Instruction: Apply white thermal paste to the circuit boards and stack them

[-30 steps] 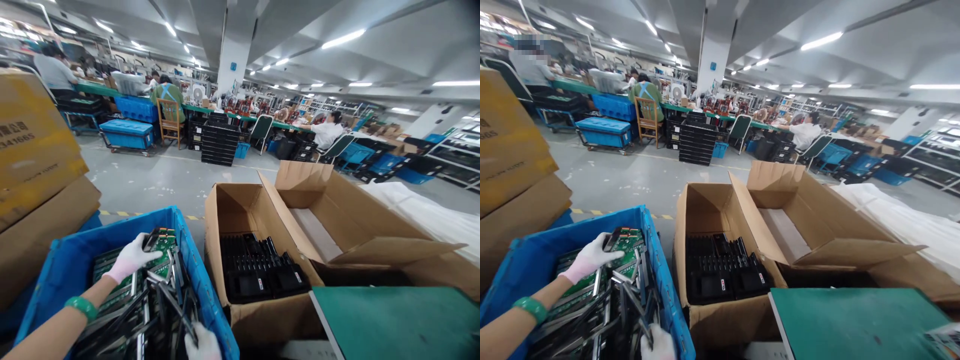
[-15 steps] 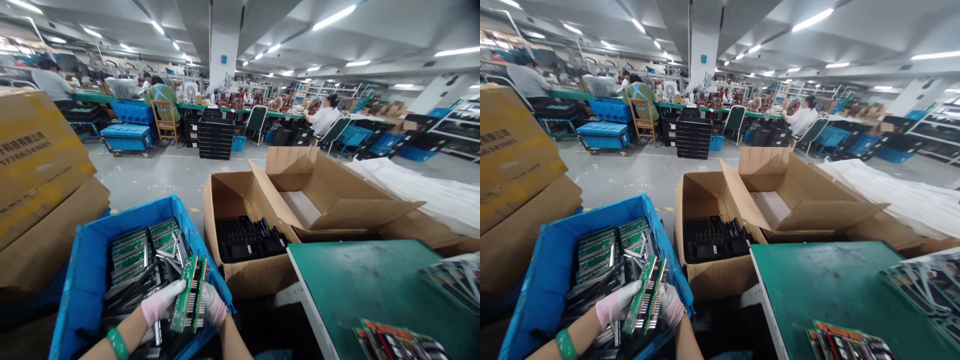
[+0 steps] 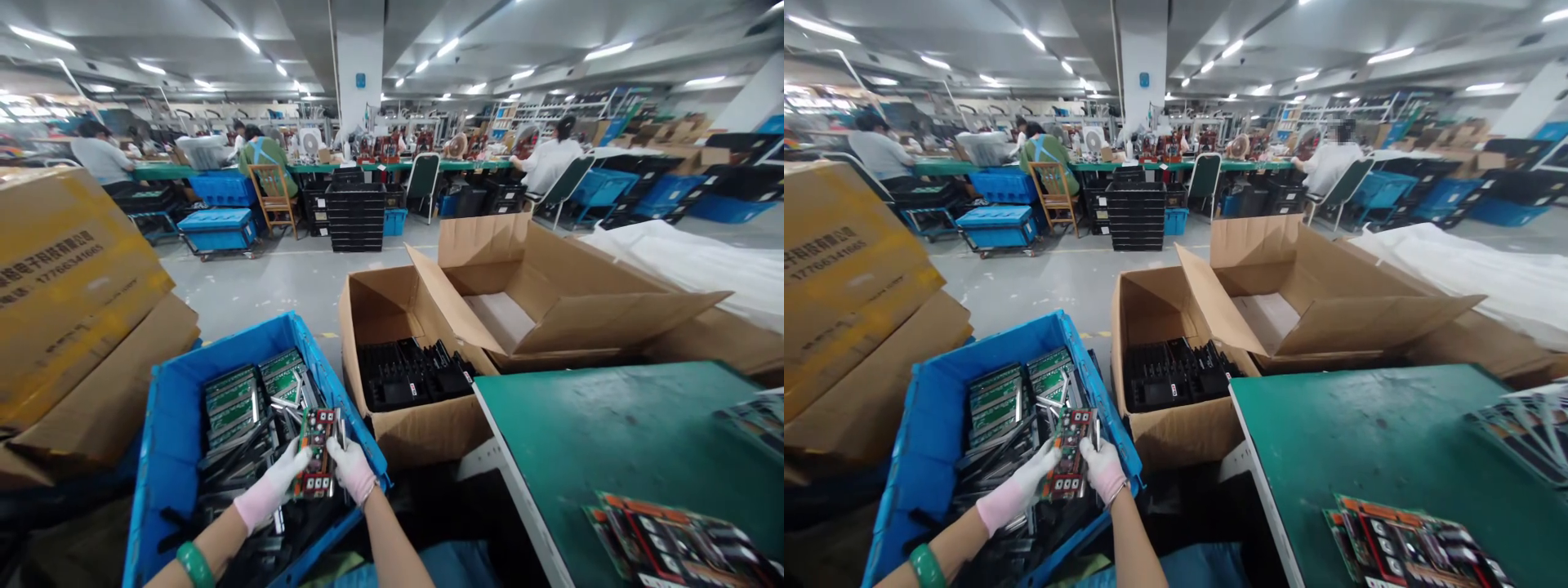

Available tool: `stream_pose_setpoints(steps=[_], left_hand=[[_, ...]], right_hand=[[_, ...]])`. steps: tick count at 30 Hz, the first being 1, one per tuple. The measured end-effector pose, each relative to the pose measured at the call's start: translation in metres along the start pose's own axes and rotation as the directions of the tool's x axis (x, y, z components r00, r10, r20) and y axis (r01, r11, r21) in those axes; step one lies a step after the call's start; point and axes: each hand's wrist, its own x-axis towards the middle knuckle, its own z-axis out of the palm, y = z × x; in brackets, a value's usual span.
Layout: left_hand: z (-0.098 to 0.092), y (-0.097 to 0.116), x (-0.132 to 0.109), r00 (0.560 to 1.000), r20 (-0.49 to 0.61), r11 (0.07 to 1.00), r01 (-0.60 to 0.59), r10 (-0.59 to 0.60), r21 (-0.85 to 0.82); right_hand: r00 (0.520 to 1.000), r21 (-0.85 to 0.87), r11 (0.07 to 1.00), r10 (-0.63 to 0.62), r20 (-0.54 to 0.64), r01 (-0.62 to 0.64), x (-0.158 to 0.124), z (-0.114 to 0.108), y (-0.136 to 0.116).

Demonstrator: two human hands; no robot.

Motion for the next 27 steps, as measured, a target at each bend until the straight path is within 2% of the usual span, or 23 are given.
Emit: stream_pose_setpoints(steps=[4,6,9,12,14,18,21,27], left_hand=[[0.002,-0.005,-0.004,0.99,0.007,0.99,-0.139,0.139,-0.003],[0.002,-0.002,-0.006,0.992,-0.012,0.992,-0.123,0.123,-0.014],[0.0,0.009,-0.006,0.99,-0.135,0.998,-0.05,0.045,-0.037],[-0.005,0.02,0.0,0.957,-0.287,0.998,-0.045,0.032,-0.041],[-0.01,0.025,0.005,0.935,-0.352,0.998,-0.059,0.048,-0.021],[-0.012,0.025,0.013,0.878,-0.462,0.992,-0.102,0.124,0.072],[-0.009,0.02,0.015,0.849,-0.487,0.978,-0.158,0.204,0.135],[-0.002,0.017,0.017,0.785,-0.542,0.953,-0.219,0.301,0.211]], right_hand=[[0.999,-0.203,0.979,-0.018,-0.051,0.007,-0.004,-0.001,-0.001],[0.993,-0.34,0.94,-0.043,-0.106,0.004,-0.008,-0.003,-0.002],[0.981,-0.537,0.844,-0.105,-0.165,0.0,-0.013,-0.004,-0.005],[0.983,-0.694,0.719,-0.137,-0.12,0.015,-0.016,0.0,-0.006],[0.988,-0.774,0.632,-0.135,-0.07,0.031,-0.017,0.003,-0.006],[0.993,-0.874,0.48,-0.114,0.021,0.073,-0.02,0.007,-0.007],[0.994,-0.911,0.401,-0.081,0.068,0.095,-0.02,0.008,-0.007],[0.998,-0.936,0.347,0.006,0.06,0.054,-0.017,0.01,-0.007]])
